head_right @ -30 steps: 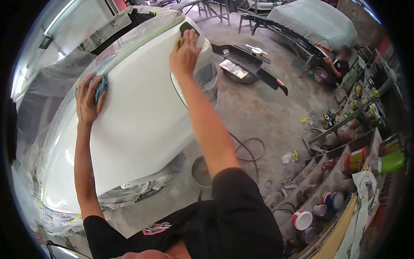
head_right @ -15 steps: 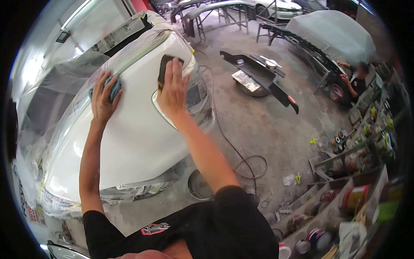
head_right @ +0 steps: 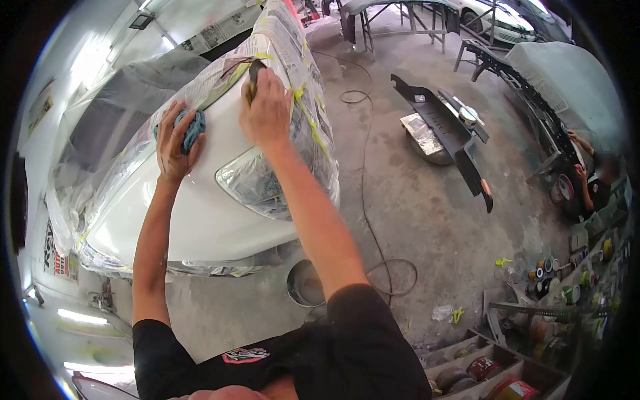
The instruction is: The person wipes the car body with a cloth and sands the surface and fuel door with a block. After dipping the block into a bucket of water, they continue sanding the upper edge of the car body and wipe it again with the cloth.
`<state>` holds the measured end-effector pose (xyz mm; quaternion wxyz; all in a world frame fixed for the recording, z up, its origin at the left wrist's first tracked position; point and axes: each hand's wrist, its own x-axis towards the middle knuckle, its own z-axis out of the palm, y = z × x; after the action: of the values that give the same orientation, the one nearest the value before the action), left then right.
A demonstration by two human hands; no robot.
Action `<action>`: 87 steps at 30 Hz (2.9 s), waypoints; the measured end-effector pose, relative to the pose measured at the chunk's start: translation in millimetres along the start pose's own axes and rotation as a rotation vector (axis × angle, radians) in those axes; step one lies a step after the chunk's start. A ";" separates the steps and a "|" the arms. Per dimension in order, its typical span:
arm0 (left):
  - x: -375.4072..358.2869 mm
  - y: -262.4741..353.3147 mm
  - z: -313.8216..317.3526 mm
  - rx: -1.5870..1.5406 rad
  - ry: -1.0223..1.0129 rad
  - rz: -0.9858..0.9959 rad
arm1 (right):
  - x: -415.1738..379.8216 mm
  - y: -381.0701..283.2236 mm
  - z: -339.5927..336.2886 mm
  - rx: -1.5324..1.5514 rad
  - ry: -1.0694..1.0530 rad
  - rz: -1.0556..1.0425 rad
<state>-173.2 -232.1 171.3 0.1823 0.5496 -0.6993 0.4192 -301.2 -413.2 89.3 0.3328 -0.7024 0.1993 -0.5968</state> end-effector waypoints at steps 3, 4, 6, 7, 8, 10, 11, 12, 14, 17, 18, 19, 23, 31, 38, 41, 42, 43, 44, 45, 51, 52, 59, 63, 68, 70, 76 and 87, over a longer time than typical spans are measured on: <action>4.5 -0.6 1.3 0.024 0.022 0.007 | -39.8 -22.9 -19.7 -0.074 0.086 -0.127; 4.1 -1.3 1.8 0.037 0.023 0.009 | -55.5 -23.8 -19.5 -0.142 0.185 -0.233; -1.4 0.1 2.2 0.046 0.019 0.006 | -54.4 -20.8 -20.1 -0.147 0.164 -0.231; 0.3 0.3 2.2 0.043 0.023 0.009 | -51.6 -19.8 -20.9 -0.148 0.157 -0.224; 2.3 0.1 2.3 0.040 0.033 0.011 | -32.8 -13.3 -21.2 -0.073 0.048 -0.142; 0.9 0.9 0.6 0.033 0.030 -0.005 | 10.8 1.0 -20.9 0.072 -0.178 0.012; 2.0 1.5 2.3 0.030 0.040 -0.013 | 6.5 -2.8 -22.4 0.065 -0.193 0.037; 1.5 2.0 3.5 0.029 0.042 -0.022 | -12.4 -8.2 -28.3 0.010 -0.112 -0.050; -0.3 -1.1 2.9 0.035 0.035 -0.028 | -57.3 -18.5 -35.3 -0.082 0.060 -0.220; -1.3 -1.7 5.1 0.023 0.053 -0.015 | -33.9 -7.5 -29.6 0.087 -0.021 0.038; -2.7 -0.5 4.0 0.022 0.042 -0.011 | -11.6 -3.0 -28.0 0.165 -0.056 0.157; -3.2 -0.9 3.1 0.024 0.040 -0.005 | 1.1 -1.2 -28.1 0.209 -0.098 0.257; 0.6 0.3 4.2 0.050 0.045 -0.013 | -46.2 -3.7 -8.7 -0.071 0.284 -0.117; 2.0 -2.2 4.7 0.028 0.059 0.007 | -46.2 -9.1 -19.8 0.116 0.119 0.153; 2.5 -0.3 4.4 0.016 0.052 -0.005 | -20.2 1.5 -56.0 0.272 -0.270 0.357; -1.4 -1.5 1.9 0.014 0.045 -0.012 | -50.0 21.7 -43.8 0.231 -0.095 0.055; 0.5 -2.2 2.4 0.008 0.042 -0.004 | -30.0 14.5 -40.6 0.298 -0.119 0.063; 0.1 -1.8 2.9 -0.001 0.041 -0.016 | -7.9 6.9 -38.8 0.359 -0.145 0.077; 1.2 -1.7 1.6 0.002 0.037 -0.013 | 6.7 -3.3 -41.6 0.414 -0.178 0.093; 2.4 -0.7 1.9 0.004 0.041 -0.017 | 14.5 -12.6 -46.6 0.376 -0.234 0.143; -0.2 -1.5 2.1 0.006 0.046 -0.022 | -19.8 12.5 -54.6 0.472 -0.195 0.182; 0.0 -1.5 2.1 0.010 0.046 -0.018 | -12.0 11.5 -48.0 0.431 -0.197 0.173; 0.3 0.6 1.7 0.009 0.063 -0.020 | -17.1 3.3 -53.2 0.355 -0.118 0.195; 2.2 1.0 1.0 0.001 0.054 -0.022 | -63.0 -37.3 -20.1 -0.043 0.208 0.064; -0.1 0.5 5.7 0.028 0.073 0.002 | -42.5 -13.4 -12.4 0.045 0.123 0.134; -3.9 2.5 2.1 0.019 0.057 -0.010 | 9.2 -11.9 -55.7 0.320 -0.332 0.520; 1.4 1.5 4.6 0.022 0.074 0.006 | -55.5 -11.4 -10.1 0.033 0.118 0.126; -3.0 1.5 3.0 -0.002 0.070 -0.009 | -17.6 0.6 -29.8 0.149 -0.019 0.157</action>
<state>-172.9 -232.6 166.7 0.2090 0.5376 -0.6904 0.4366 -333.8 -408.6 78.4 0.4319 -0.6634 0.2057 -0.5754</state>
